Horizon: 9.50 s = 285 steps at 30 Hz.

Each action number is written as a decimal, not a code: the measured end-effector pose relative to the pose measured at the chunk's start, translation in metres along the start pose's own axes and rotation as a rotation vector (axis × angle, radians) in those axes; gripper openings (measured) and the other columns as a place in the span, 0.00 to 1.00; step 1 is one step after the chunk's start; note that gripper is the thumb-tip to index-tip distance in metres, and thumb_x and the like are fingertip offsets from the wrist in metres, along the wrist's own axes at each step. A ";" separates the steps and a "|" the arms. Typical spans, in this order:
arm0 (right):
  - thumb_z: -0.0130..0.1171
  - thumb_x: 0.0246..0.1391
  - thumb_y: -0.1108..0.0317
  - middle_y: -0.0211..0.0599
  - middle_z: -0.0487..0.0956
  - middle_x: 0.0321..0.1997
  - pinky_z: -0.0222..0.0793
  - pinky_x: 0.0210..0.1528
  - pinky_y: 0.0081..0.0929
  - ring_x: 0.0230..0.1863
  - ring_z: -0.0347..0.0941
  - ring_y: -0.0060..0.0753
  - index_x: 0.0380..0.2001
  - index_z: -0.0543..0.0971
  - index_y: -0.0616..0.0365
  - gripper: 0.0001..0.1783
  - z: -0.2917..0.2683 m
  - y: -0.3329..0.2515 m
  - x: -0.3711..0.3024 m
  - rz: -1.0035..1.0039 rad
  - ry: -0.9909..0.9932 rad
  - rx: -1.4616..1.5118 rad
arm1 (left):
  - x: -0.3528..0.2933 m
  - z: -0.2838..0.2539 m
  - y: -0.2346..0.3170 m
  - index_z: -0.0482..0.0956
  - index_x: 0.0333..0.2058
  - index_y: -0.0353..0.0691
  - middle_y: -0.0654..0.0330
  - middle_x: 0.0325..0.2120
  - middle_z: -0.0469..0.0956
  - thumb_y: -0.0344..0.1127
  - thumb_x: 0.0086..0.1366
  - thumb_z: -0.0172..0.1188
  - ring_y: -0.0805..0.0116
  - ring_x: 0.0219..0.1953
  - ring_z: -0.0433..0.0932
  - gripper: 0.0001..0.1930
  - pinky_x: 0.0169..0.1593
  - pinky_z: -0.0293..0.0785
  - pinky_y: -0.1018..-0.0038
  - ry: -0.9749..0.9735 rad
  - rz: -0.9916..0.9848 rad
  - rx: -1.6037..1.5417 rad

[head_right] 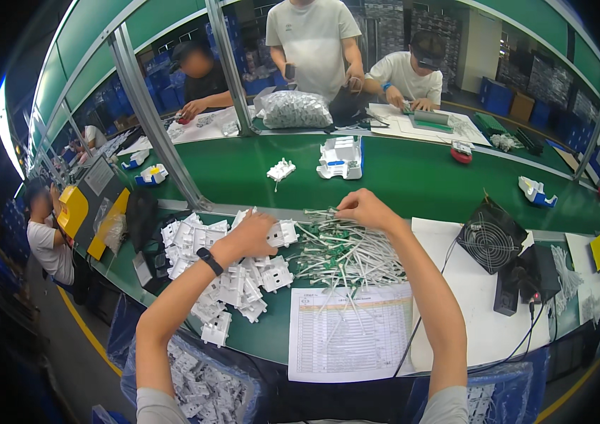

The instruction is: Soldering components onto a circuit board at a factory assembly line.

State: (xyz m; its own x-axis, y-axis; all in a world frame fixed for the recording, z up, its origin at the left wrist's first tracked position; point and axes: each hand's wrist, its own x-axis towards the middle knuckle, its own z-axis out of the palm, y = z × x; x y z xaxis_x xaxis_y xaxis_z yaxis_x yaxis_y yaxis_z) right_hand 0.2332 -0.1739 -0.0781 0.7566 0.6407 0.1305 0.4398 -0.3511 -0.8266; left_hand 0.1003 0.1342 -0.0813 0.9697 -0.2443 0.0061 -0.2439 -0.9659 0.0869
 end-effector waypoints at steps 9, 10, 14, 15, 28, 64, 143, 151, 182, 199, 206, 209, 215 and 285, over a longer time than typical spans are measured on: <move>0.62 0.60 0.73 0.37 0.80 0.31 0.70 0.37 0.23 0.34 0.77 0.28 0.41 0.82 0.65 0.08 0.020 -0.084 -0.042 -0.408 0.374 -0.035 | -0.015 -0.037 0.026 0.69 0.56 0.30 0.40 0.50 0.77 0.38 0.51 0.70 0.43 0.57 0.74 0.35 0.70 0.59 0.52 0.138 0.021 -0.286; 0.61 0.61 0.74 0.37 0.77 0.30 0.68 0.35 0.24 0.31 0.73 0.28 0.41 0.82 0.65 0.07 0.020 -0.092 -0.047 -0.450 0.423 -0.071 | -0.016 -0.042 0.031 0.69 0.57 0.29 0.41 0.50 0.78 0.38 0.52 0.70 0.45 0.57 0.75 0.35 0.69 0.62 0.55 0.170 0.009 -0.453; 0.58 0.62 0.75 0.34 0.68 0.28 0.60 0.30 0.26 0.27 0.64 0.28 0.43 0.82 0.65 0.08 0.023 -0.119 -0.067 -0.529 0.426 -0.076 | -0.020 -0.066 0.048 0.68 0.60 0.31 0.49 0.54 0.78 0.36 0.62 0.64 0.59 0.56 0.78 0.30 0.64 0.70 0.64 0.014 0.021 -1.285; 0.58 0.62 0.75 0.34 0.67 0.28 0.60 0.31 0.26 0.29 0.64 0.28 0.45 0.82 0.64 0.10 0.023 -0.125 -0.072 -0.496 0.366 -0.041 | -0.022 -0.072 0.051 0.66 0.63 0.32 0.48 0.58 0.76 0.38 0.66 0.60 0.58 0.57 0.78 0.29 0.66 0.68 0.64 -0.058 0.046 -1.323; 0.61 0.57 0.79 0.35 0.65 0.27 0.61 0.28 0.30 0.26 0.63 0.31 0.56 0.82 0.54 0.23 0.031 -0.167 -0.134 -0.656 0.418 -0.266 | -0.085 -0.094 0.117 0.52 0.71 0.39 0.50 0.65 0.67 0.36 0.68 0.58 0.50 0.66 0.69 0.36 0.70 0.63 0.55 -0.183 0.228 -1.982; 0.68 0.57 0.67 0.31 0.80 0.41 0.70 0.41 0.24 0.38 0.75 0.25 0.38 0.84 0.63 0.10 0.024 -0.151 -0.180 -0.178 -0.161 0.237 | -0.118 -0.054 0.164 0.57 0.54 0.43 0.34 0.62 0.69 0.33 0.52 0.79 0.39 0.61 0.73 0.39 0.60 0.76 0.59 0.602 0.699 -0.746; 0.40 0.70 0.50 0.57 0.68 0.68 0.50 0.76 0.43 0.72 0.60 0.50 0.69 0.58 0.70 0.37 0.171 -0.049 -0.521 -0.091 0.822 1.189 | -0.223 0.169 0.387 0.65 0.20 0.40 0.69 0.18 0.62 0.49 0.78 0.47 0.76 0.23 0.63 0.27 0.30 0.63 0.71 -1.008 0.459 -1.172; 0.60 0.65 0.65 0.38 0.84 0.44 0.72 0.56 0.26 0.47 0.79 0.27 0.48 0.81 0.65 0.15 0.209 -0.081 -0.546 0.287 -0.290 0.791 | -0.220 0.060 0.339 0.54 0.20 0.52 0.73 0.13 0.47 0.54 0.79 0.38 0.74 0.16 0.46 0.26 0.24 0.46 0.73 -0.890 0.058 -2.118; 0.61 0.60 0.73 0.38 0.77 0.40 0.75 0.42 0.27 0.38 0.76 0.27 0.54 0.69 0.62 0.21 0.109 -0.092 -0.510 -0.021 1.029 0.744 | -0.170 0.085 0.378 0.79 0.50 0.31 0.56 0.36 0.84 0.41 0.77 0.50 0.76 0.32 0.78 0.17 0.41 0.74 0.79 -0.746 0.210 -1.823; 0.62 0.57 0.75 0.41 0.78 0.27 0.67 0.33 0.28 0.29 0.76 0.34 0.29 0.78 0.66 0.06 0.132 -0.093 -0.487 0.261 0.971 -0.005 | -0.195 0.081 0.381 0.73 0.51 0.33 0.57 0.40 0.77 0.28 0.68 0.63 0.72 0.37 0.83 0.15 0.42 0.80 0.77 -0.168 0.460 -1.326; 0.65 0.55 0.71 0.44 0.70 0.21 0.61 0.25 0.40 0.23 0.69 0.50 0.21 0.73 0.64 0.13 0.113 -0.094 -0.484 0.095 0.948 -0.357 | -0.194 0.086 0.382 0.71 0.51 0.33 0.55 0.37 0.79 0.25 0.68 0.59 0.70 0.38 0.85 0.14 0.39 0.81 0.78 -0.277 0.433 -1.405; 0.66 0.54 0.70 0.43 0.68 0.20 0.59 0.24 0.40 0.22 0.67 0.49 0.20 0.72 0.63 0.15 0.103 -0.095 -0.476 0.093 0.912 -0.423 | -0.189 0.088 0.385 0.73 0.47 0.32 0.60 0.32 0.76 0.25 0.63 0.61 0.81 0.24 0.73 0.14 0.28 0.70 0.80 -0.358 0.391 -1.533; 0.68 0.52 0.71 0.43 0.66 0.20 0.57 0.24 0.41 0.21 0.65 0.49 0.19 0.70 0.63 0.17 0.093 -0.097 -0.460 0.017 0.863 -0.453 | -0.177 0.086 0.380 0.76 0.45 0.29 0.62 0.31 0.78 0.26 0.64 0.60 0.81 0.30 0.75 0.12 0.33 0.70 0.82 -0.487 0.409 -1.417; 0.75 0.41 0.55 0.53 0.73 0.51 0.66 0.57 0.43 0.53 0.69 0.55 0.57 0.72 0.70 0.43 0.020 0.001 -0.343 0.332 0.929 -0.659 | -0.115 0.018 0.351 0.75 0.58 0.40 0.50 0.49 0.79 0.44 0.66 0.65 0.52 0.49 0.81 0.25 0.53 0.76 0.65 -0.033 0.437 -0.896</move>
State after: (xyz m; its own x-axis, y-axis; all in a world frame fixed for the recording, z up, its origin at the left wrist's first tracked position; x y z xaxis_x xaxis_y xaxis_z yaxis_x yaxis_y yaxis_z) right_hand -0.0359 -0.3805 -0.1349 0.8224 -0.1942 0.5348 0.1142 -0.8645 -0.4895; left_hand -0.0975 -0.1786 -0.0697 0.7936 -0.5778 0.1907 -0.4643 -0.3724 0.8035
